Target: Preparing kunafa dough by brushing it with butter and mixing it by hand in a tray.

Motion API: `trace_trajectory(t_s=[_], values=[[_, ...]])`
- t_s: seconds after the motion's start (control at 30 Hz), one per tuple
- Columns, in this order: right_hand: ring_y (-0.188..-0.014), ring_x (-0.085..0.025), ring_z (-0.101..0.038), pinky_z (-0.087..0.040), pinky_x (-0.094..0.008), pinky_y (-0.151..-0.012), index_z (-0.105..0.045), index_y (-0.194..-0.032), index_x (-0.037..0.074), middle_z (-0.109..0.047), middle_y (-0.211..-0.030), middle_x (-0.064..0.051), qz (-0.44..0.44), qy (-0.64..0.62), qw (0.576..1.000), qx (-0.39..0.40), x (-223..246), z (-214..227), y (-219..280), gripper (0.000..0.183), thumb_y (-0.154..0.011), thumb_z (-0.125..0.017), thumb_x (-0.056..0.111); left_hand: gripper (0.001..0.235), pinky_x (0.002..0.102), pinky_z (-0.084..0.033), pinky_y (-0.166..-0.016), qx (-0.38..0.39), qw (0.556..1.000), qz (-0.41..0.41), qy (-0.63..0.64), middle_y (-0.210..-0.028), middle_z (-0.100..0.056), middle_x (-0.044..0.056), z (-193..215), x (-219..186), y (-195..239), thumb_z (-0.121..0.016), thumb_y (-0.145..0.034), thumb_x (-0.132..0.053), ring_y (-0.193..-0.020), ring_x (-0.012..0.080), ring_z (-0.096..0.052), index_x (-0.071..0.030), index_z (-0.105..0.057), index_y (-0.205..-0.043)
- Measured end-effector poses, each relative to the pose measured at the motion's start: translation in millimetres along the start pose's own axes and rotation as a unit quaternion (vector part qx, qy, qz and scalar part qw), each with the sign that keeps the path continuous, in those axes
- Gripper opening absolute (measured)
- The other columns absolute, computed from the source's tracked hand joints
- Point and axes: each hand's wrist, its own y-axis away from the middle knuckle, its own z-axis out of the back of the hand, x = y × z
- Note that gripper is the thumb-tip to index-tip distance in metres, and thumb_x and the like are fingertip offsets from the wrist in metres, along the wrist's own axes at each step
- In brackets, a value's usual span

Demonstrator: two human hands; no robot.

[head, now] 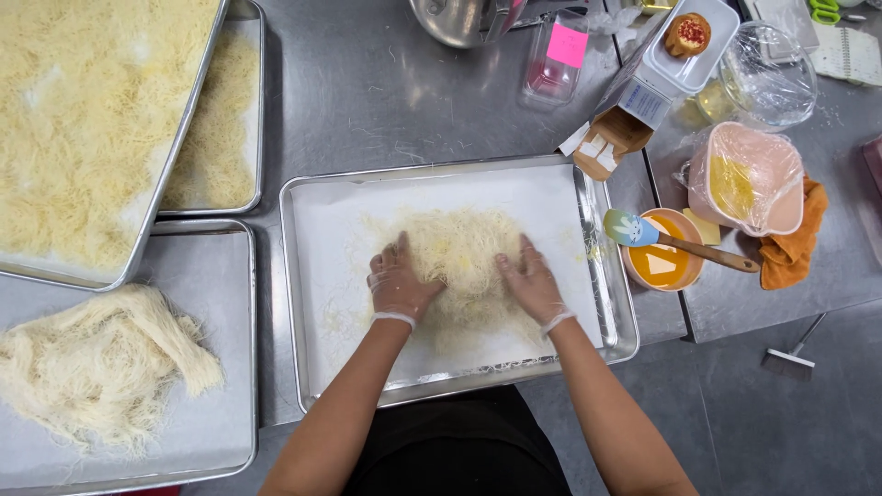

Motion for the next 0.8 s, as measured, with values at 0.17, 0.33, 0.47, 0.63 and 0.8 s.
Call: trace_trajectory(t_s=[0.17, 0.33, 0.47, 0.63, 0.8], values=[[-0.139, -0.04, -0.045, -0.041, -0.043, -0.115, -0.039, -0.15, -0.003, -0.044, -0.149, -0.027, 0.063, -0.023, 0.998, -0.001, 44, -26, 16, 0.091, -0.085, -0.074, 0.051, 0.08, 0.04, -0.041, -0.113, -0.08, 0.976, -0.075, 0.185, -0.144, -0.057, 0.021, -14, 17, -16, -0.076, -0.078, -0.032, -0.135, 0.0349, -0.051, -0.006, -0.049, -0.148], [-0.126, -0.037, -0.062, -0.05, -0.039, -0.108, -0.061, -0.134, -0.004, -0.062, -0.135, -0.024, 0.116, -0.102, 0.986, -0.056, 68, 8, 36, 0.055, -0.094, -0.069, 0.034, 0.066, 0.036, -0.049, -0.104, -0.1, 0.932, -0.022, 0.347, -0.132, -0.065, 0.023, -17, 42, -11, -0.067, -0.089, -0.025, -0.118, 0.0316, -0.067, 0.0, -0.048, -0.148], [-0.124, -0.031, -0.069, -0.054, -0.039, -0.11, -0.062, -0.135, -0.002, -0.069, -0.134, -0.02, 0.089, -0.111, 0.988, -0.065, 89, 48, 47, 0.056, -0.092, -0.067, 0.034, 0.06, 0.032, -0.053, -0.097, -0.087, 0.864, 0.005, 0.495, -0.127, -0.071, 0.017, -15, 50, 0, -0.059, -0.093, -0.019, -0.114, 0.0241, -0.07, 0.004, -0.047, -0.147], [-0.148, -0.039, -0.031, -0.031, -0.051, -0.114, -0.039, -0.153, -0.001, -0.036, -0.157, -0.027, 0.177, -0.039, 0.98, 0.079, 103, 25, 45, 0.08, -0.093, -0.076, 0.036, 0.067, 0.032, -0.05, -0.1, -0.036, 0.805, 0.007, 0.592, -0.124, -0.07, 0.019, -27, 45, 4, -0.062, -0.09, -0.016, -0.117, 0.024, -0.066, 0.005, -0.041, -0.15], [-0.141, -0.038, -0.033, -0.032, -0.049, -0.113, -0.04, -0.152, 0.008, -0.042, -0.15, -0.027, 0.211, -0.076, 0.969, 0.101, 82, -21, 36, 0.085, -0.079, -0.081, 0.028, 0.072, 0.029, -0.044, -0.106, -0.02, 0.803, 0.036, 0.595, -0.127, -0.069, 0.017, -16, 35, 18, -0.063, -0.092, -0.021, -0.123, 0.0206, -0.061, 0.005, -0.033, -0.152]])
